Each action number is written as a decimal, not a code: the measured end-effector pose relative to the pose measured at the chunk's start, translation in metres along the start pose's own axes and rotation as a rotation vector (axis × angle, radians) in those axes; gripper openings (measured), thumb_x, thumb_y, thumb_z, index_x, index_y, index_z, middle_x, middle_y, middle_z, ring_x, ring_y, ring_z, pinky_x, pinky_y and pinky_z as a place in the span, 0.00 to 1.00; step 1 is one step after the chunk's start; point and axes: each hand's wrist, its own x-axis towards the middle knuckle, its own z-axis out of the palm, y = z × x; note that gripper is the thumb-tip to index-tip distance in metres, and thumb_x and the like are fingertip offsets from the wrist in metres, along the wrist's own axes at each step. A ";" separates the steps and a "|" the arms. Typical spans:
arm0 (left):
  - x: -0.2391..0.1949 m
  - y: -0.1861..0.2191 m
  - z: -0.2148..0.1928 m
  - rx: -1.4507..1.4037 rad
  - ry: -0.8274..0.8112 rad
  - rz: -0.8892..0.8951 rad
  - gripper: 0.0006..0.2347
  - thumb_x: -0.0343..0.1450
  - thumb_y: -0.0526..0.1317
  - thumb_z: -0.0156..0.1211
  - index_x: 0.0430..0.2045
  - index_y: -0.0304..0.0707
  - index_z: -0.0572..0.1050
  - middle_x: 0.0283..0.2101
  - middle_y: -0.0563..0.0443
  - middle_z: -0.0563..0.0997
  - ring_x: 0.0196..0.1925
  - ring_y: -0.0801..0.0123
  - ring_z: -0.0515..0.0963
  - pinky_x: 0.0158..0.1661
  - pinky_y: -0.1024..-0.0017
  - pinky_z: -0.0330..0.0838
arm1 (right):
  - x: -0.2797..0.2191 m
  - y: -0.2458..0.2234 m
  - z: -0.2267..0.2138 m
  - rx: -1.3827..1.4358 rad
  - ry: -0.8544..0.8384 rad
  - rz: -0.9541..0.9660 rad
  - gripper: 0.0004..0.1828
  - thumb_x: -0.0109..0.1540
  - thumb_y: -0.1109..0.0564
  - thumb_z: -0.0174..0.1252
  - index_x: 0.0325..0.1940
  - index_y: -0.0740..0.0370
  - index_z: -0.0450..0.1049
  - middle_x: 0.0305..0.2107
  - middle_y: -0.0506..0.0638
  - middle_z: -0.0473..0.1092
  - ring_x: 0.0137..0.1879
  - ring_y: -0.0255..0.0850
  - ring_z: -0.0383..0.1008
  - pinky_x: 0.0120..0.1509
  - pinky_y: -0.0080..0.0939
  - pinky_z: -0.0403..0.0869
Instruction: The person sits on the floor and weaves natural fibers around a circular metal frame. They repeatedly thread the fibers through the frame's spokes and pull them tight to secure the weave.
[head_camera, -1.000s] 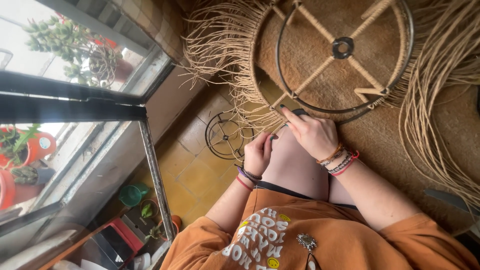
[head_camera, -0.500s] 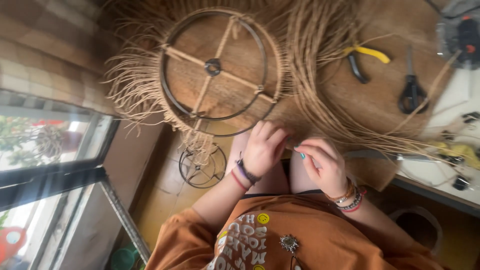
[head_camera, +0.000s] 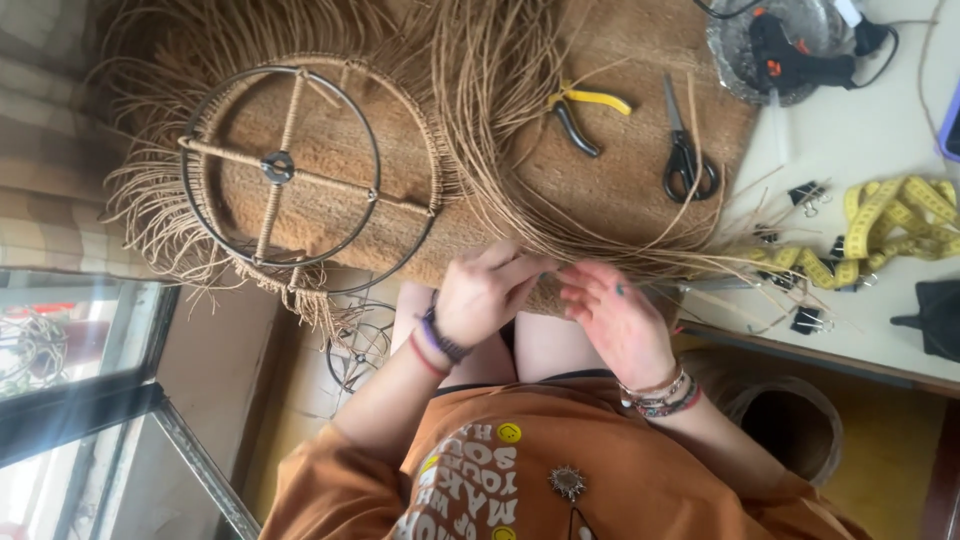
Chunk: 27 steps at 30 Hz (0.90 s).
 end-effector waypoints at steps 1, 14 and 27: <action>-0.010 0.004 -0.004 -0.003 -0.006 0.007 0.07 0.73 0.38 0.57 0.40 0.51 0.81 0.29 0.55 0.70 0.28 0.60 0.78 0.34 0.68 0.77 | 0.001 -0.005 -0.004 0.004 0.005 -0.007 0.29 0.64 0.48 0.51 0.68 0.62 0.66 0.59 0.59 0.71 0.59 0.46 0.73 0.58 0.41 0.69; -0.063 0.008 -0.035 -1.463 0.872 -0.932 0.11 0.79 0.35 0.40 0.56 0.44 0.62 0.33 0.55 0.70 0.28 0.77 0.71 0.31 0.81 0.68 | -0.004 0.023 -0.020 -0.006 -0.013 0.263 0.22 0.73 0.37 0.33 0.41 0.51 0.63 0.18 0.36 0.41 0.12 0.25 0.40 0.13 0.27 0.45; -0.097 0.022 -0.002 -1.251 0.349 -0.734 0.13 0.81 0.36 0.37 0.39 0.29 0.72 0.21 0.55 0.61 0.15 0.78 0.62 0.19 0.81 0.53 | -0.009 0.022 0.050 -0.545 -0.084 -0.201 0.16 0.74 0.55 0.39 0.34 0.61 0.61 0.24 0.43 0.50 0.22 0.29 0.53 0.21 0.26 0.55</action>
